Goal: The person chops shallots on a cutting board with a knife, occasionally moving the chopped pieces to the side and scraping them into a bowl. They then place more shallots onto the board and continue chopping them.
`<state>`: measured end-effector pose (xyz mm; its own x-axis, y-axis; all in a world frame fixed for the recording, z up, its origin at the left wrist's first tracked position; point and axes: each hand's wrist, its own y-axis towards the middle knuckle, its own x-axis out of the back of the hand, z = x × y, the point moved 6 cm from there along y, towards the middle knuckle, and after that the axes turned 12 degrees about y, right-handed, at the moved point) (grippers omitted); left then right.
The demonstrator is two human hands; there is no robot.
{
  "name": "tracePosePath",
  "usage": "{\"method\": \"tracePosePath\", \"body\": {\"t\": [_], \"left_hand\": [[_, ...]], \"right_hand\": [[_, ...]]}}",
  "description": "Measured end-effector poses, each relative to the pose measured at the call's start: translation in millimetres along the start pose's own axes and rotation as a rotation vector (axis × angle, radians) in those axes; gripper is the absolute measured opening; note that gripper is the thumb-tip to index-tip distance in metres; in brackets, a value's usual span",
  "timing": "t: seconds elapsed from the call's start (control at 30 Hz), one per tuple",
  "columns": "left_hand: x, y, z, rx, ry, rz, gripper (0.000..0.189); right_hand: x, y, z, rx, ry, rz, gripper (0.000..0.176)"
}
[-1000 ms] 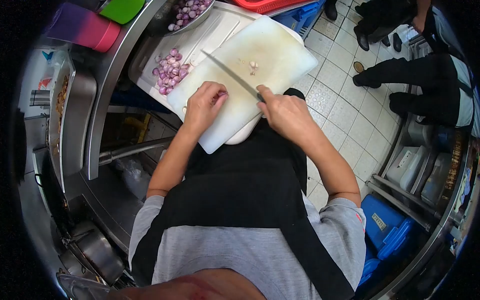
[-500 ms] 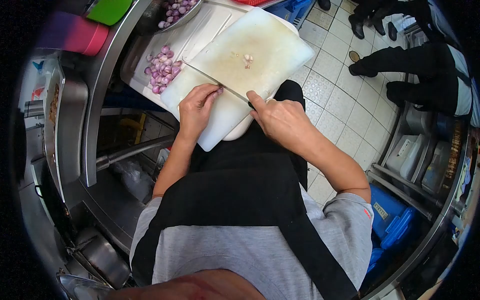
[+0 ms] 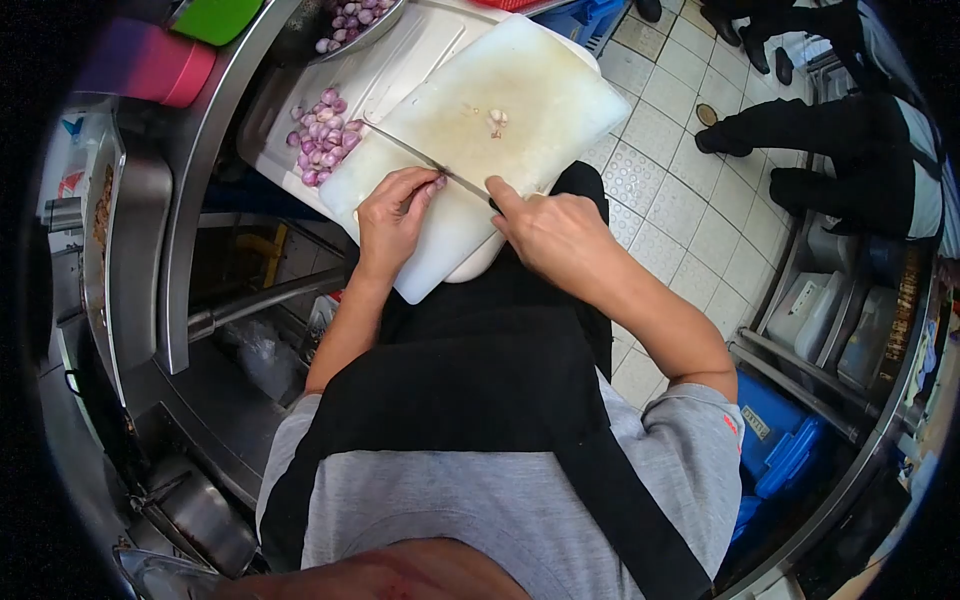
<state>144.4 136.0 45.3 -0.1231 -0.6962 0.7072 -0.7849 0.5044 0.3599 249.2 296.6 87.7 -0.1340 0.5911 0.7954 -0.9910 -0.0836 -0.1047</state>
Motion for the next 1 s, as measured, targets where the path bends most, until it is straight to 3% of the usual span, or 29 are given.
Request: {"method": "tracePosePath", "body": {"t": [0.1,0.3,0.57,0.8,1.0], "left_hand": [[-1,-1,1,-0.003,0.003,-0.003,0.012],[-1,-2,-1,0.007,-0.02,-0.011,0.012],[-2,-3,3,0.004,-0.023,-0.011,0.012],[-2,-3,2,0.0,-0.037,-0.029,0.013],[-3,-4,6,0.008,-0.03,-0.019,0.013]], "right_hand": [[1,-8,-1,-0.034,-0.014,0.014,0.038],[-21,24,-7,0.157,0.012,-0.126,0.036],[5,-7,7,0.034,-0.051,-0.041,0.035],[-19,25,-3,0.113,0.013,-0.108,0.038],[3,-4,7,-0.016,-0.053,0.013,0.042]]}}
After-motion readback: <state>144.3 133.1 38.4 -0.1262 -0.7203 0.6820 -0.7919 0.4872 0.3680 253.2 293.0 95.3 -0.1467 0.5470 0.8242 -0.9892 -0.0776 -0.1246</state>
